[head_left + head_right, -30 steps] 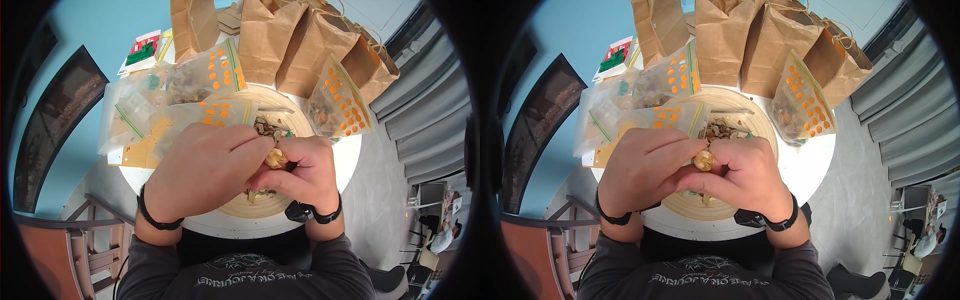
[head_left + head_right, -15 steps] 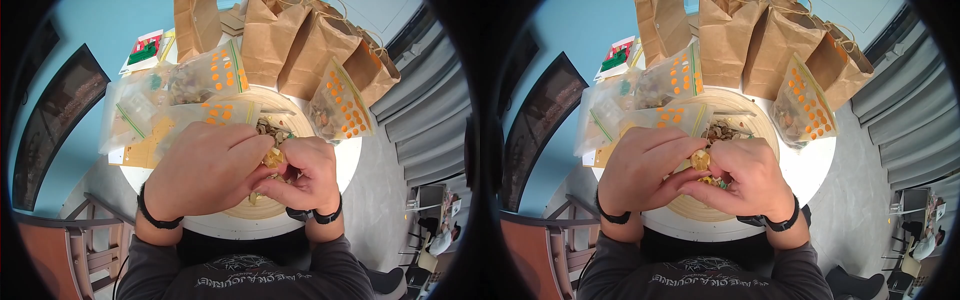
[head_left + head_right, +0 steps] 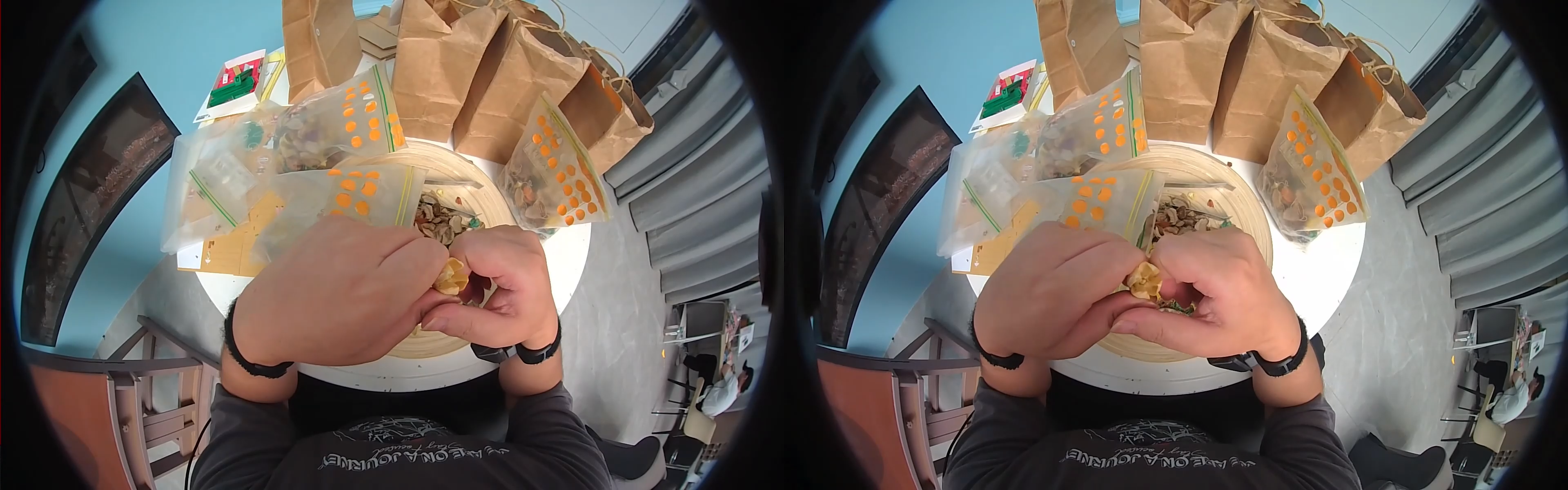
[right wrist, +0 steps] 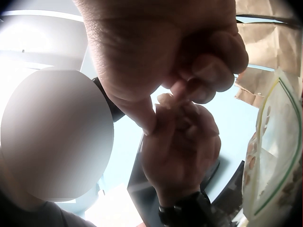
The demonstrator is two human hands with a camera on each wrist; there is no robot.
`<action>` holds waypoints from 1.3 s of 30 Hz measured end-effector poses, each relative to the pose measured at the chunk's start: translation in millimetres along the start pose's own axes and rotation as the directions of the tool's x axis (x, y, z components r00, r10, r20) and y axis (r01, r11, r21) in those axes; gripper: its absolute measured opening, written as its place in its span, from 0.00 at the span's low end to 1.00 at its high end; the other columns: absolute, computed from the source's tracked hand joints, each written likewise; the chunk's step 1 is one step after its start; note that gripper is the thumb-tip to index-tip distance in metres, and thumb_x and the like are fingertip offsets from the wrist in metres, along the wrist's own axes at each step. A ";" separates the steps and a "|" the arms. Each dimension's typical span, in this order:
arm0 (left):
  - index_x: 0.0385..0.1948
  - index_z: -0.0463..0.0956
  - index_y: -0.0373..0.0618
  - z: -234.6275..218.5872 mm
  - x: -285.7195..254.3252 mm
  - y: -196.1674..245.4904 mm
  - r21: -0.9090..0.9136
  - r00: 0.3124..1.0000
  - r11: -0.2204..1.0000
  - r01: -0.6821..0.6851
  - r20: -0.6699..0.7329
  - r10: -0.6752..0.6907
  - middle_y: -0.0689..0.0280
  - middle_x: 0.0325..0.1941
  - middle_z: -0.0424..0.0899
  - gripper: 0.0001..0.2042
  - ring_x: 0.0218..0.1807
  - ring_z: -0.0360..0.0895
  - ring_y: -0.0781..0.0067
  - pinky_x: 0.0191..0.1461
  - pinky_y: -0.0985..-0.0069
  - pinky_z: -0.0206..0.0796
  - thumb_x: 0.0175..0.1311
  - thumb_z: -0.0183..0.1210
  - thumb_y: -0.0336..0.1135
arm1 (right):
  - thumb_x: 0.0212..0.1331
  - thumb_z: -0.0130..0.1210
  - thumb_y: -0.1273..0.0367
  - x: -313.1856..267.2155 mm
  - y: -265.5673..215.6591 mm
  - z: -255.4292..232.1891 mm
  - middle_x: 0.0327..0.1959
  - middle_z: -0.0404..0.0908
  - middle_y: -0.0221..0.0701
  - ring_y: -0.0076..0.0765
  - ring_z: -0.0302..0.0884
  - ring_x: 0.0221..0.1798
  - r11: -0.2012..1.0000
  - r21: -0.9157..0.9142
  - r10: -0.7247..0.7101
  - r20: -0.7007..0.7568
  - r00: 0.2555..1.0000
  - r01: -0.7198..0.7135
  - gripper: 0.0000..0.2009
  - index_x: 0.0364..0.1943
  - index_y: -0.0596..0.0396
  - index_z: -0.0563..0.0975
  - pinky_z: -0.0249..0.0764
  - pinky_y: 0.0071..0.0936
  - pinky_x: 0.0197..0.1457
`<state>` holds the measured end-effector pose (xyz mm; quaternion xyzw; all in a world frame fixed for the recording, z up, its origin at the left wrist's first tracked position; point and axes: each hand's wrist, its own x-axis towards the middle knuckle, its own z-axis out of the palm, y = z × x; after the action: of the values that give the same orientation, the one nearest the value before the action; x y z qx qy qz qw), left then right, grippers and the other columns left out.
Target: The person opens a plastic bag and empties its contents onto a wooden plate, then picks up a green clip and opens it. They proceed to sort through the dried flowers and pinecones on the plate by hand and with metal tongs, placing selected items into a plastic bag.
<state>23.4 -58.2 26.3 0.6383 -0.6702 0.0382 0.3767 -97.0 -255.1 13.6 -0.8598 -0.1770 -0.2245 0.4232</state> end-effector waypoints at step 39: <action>0.36 0.76 0.43 5.2 -0.4 -2.6 0.082 1.000 0.997 -0.005 0.025 0.003 0.61 0.29 0.79 0.13 0.27 0.77 0.52 0.27 0.61 0.65 0.54 0.72 0.34 | 0.50 0.79 0.66 -1.5 -0.3 4.4 0.12 0.69 0.30 0.39 0.70 0.14 0.994 -0.111 0.003 -0.149 0.989 -0.020 0.16 0.18 0.51 0.78 0.61 0.33 0.20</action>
<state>23.3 -61.1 21.3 0.6522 -0.6741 0.0587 0.3417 -97.3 -251.6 10.6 -0.8641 -0.1272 -0.2949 0.3875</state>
